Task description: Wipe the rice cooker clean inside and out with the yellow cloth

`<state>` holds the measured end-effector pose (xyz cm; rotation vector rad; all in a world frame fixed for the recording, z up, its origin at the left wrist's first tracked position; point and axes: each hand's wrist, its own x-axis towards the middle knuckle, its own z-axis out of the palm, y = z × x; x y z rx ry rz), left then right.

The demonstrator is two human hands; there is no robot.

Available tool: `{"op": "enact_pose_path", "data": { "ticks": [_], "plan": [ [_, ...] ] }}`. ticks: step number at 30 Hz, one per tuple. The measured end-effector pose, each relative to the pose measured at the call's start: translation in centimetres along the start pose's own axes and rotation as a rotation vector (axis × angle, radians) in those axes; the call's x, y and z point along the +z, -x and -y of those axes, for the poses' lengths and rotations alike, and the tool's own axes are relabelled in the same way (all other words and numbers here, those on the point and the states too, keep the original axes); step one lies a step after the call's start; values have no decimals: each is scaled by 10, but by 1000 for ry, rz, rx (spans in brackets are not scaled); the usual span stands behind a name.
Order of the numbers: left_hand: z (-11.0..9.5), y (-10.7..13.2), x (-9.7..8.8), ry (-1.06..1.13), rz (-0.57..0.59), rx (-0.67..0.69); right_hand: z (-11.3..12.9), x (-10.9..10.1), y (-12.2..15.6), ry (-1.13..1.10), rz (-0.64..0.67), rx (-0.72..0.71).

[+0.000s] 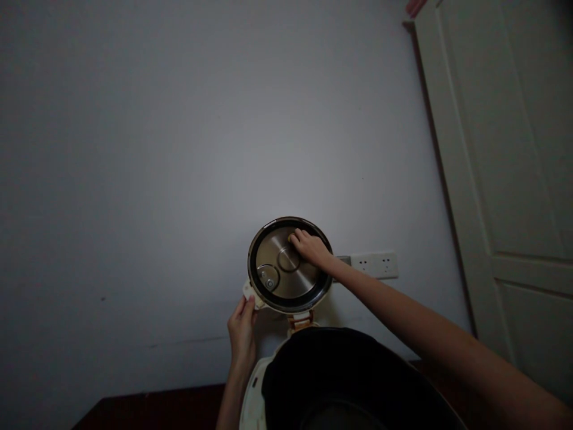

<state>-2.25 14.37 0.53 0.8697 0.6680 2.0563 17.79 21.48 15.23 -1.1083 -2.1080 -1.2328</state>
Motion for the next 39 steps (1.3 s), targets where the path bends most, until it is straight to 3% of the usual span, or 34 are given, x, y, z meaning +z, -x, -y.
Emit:
{"op": "enact_pose_path", "data": {
  "ticks": [7, 14, 18, 21, 25, 28, 30, 33, 36, 39],
  "plan": [
    [-6, 4, 5, 51, -3, -17, 19, 14, 45, 11, 80, 31],
    [-3, 1, 4, 15, 3, 4, 50, 19, 70, -70, 164, -415],
    [-3, 1, 3, 26, 20, -8, 36, 16, 63, -102, 184, -511],
    [-5, 3, 3, 43, 30, -15, 12, 12, 53, -104, 165, -434],
    [-5, 2, 3, 51, 11, -11, -13, 8, 34, -95, 80, -142],
    [-3, 1, 1, 26, 5, 4, -16, 6, 13, -115, -3, 57],
    [-2, 0, 1, 11, 11, 14, -7, 8, -2, -150, -47, 102],
    [-2, 0, 1, 4, 25, 27, 22, 15, -13, -219, -91, 55],
    [-3, 1, 2, 21, 24, 19, 57, 24, -7, -278, -110, -66],
    [-3, 0, 3, 46, 16, 5, 73, 27, 2, -308, -123, -144]
  ]
}}
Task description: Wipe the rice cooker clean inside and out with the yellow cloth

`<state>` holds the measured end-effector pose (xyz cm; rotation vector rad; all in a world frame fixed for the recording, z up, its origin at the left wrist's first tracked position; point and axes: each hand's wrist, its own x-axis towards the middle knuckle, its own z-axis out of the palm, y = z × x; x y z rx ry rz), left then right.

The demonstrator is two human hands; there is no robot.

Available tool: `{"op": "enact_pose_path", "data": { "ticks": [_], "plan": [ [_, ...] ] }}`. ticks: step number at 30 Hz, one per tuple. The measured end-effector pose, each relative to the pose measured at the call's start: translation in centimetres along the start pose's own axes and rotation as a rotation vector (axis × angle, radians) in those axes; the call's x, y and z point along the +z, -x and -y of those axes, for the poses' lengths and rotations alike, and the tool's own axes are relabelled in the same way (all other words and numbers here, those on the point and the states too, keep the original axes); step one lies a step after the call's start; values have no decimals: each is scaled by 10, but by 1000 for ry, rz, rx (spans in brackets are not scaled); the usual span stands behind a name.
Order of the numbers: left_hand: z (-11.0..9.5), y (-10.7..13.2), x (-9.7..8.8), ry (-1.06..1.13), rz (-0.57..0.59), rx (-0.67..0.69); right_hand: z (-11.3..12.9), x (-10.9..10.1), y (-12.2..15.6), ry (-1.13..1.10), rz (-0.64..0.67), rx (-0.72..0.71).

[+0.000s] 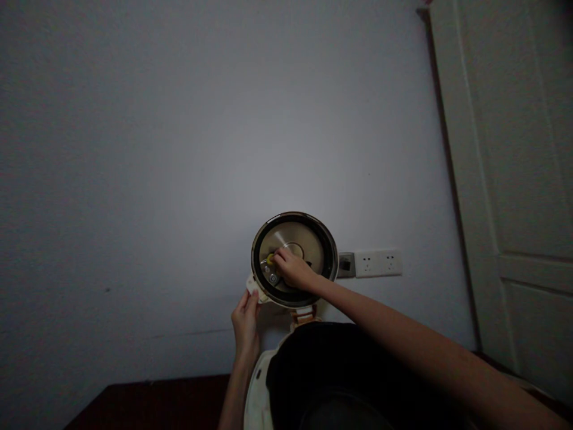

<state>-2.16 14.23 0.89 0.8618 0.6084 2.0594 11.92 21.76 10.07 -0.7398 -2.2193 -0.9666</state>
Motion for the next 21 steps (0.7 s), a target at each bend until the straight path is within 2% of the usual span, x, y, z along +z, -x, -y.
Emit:
{"op": "enact_pose_path", "data": {
  "ticks": [3, 9, 12, 15, 21],
  "plan": [
    [0, -1, 0, 23, -10, -18, -10, -4, -2, -5, -36, 43],
    [1, -1, -1, -1, -18, -33, -55, -17, 0, -9, -146, 285],
    [1, 0, -2, -30, 0, 9, -57, -14, 6, -25, -161, 332],
    [2, 0, -2, -47, -10, 22, -42, -9, 0, -47, -152, 277],
    [7, -5, -5, -45, -4, 30, -1, -7, -33, -56, -68, -37]
  ]
}}
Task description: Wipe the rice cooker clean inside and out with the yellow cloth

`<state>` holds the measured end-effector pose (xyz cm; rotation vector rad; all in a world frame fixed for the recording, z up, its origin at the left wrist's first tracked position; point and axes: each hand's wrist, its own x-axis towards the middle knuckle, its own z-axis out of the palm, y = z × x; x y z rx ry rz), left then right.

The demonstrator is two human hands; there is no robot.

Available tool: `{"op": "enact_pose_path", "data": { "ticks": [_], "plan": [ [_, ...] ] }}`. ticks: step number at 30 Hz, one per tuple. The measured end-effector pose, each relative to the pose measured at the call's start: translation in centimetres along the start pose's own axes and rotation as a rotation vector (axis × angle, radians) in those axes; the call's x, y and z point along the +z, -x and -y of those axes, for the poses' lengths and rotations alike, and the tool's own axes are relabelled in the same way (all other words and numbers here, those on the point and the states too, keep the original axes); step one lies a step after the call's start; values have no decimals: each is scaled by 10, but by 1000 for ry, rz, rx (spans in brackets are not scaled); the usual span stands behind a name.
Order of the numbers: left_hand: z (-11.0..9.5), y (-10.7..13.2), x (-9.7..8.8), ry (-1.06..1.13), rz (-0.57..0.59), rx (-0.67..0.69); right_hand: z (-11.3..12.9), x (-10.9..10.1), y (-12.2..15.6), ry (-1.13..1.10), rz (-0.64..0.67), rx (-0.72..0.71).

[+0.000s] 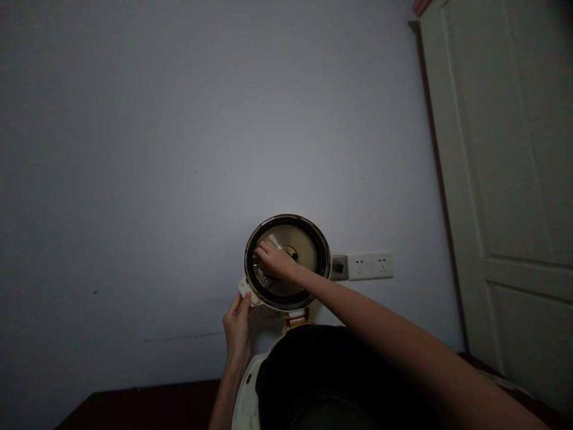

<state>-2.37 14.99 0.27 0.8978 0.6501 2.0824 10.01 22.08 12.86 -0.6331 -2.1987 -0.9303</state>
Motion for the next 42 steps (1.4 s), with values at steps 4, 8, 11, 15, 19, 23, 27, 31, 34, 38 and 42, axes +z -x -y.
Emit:
{"op": "enact_pose_path", "data": {
  "ticks": [4, 8, 11, 15, 19, 23, 27, 31, 34, 38, 42],
  "plan": [
    [1, -1, 0, 19, -15, -29, -4, -8, -9, 21, 18, -46],
    [-2, 0, 2, 26, -22, -33, -31, -21, -9, 65, -1, 82],
    [-5, 3, 3, 41, -6, -32, -51, -30, 2, 106, 13, 181],
    [-6, 6, 4, 55, -1, -43, -60, -35, 34, 147, 91, 242],
    [-7, 7, 5, 60, -13, -29, -47, -32, 72, 153, 195, 227],
    [-8, 7, 7, 46, -22, -25, -15, -24, 89, 118, 281, 160],
    [-7, 6, 6, 10, -21, -27, 16, -15, 87, 26, 338, 42],
    [-5, 4, 4, 7, -5, -9, 18, -11, 79, -93, 315, 4],
    [-5, 3, 3, 6, 9, -16, 7, -15, 73, -192, 258, 24],
    [-6, 2, 1, 2, 24, -26, 13, -29, 53, -319, 37, 121],
    [-10, 3, 3, 50, 12, -64, 41, -35, 28, -575, -194, 22]
  ]
}}
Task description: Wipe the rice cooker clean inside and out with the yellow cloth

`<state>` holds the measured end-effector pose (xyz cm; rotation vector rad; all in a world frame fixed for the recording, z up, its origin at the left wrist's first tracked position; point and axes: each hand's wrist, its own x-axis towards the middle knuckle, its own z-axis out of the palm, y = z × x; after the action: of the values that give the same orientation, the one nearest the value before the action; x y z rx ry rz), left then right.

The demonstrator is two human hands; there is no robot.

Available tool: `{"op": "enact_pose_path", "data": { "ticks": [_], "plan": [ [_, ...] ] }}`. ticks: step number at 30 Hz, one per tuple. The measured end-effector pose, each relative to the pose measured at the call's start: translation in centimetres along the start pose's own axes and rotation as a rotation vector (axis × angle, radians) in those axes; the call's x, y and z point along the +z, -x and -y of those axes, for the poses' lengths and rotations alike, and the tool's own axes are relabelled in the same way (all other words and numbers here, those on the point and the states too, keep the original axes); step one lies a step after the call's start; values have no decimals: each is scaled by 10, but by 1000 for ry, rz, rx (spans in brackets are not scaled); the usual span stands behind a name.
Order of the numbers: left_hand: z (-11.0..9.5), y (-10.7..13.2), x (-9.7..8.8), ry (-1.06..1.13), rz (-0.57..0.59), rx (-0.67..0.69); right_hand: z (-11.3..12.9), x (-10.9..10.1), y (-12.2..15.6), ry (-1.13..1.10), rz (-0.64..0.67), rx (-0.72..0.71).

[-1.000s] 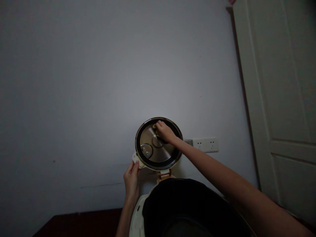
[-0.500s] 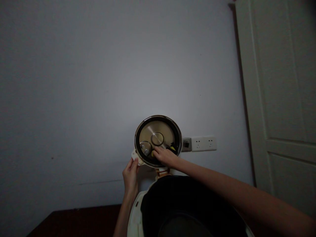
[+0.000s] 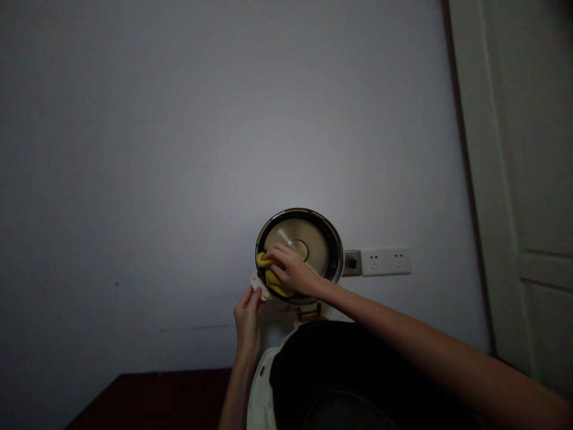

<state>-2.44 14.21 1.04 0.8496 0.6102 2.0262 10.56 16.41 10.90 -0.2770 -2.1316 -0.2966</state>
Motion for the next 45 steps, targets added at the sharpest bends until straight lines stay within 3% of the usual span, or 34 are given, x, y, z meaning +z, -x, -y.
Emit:
{"op": "enact_pose_path", "data": {
  "ticks": [3, 7, 12, 19, 28, 33, 36, 40, 43, 45],
  "plan": [
    [-4, 1, 2, 104, -68, -53, 7, 16, -5, -7, 111, -85],
    [-8, 1, 1, 136, -92, -111, 5, 26, 11, 93, 237, -57],
    [-12, 4, 2, 102, -80, -112, 11, 13, 23, 169, 450, -103],
    [-12, 1, 2, 92, -73, -142, 16, -10, -3, 299, 713, -184],
    [-9, 2, 5, 71, -65, -101, 6, -7, 5, 417, 694, -287],
    [-6, 0, 3, 64, -64, -92, -24, -43, 22, 532, 673, -73],
    [-6, 0, 3, 72, -59, -74, -25, -56, 38, 379, 607, 64],
    [-6, 0, 4, 62, -52, -74, -1, -36, 58, 54, 585, 59],
    [-5, 0, 4, 58, -61, -73, 14, -15, 68, -101, 671, 50],
    [-5, 0, 4, 58, -67, -65, 17, -10, 70, -143, 731, 142]
  ]
}}
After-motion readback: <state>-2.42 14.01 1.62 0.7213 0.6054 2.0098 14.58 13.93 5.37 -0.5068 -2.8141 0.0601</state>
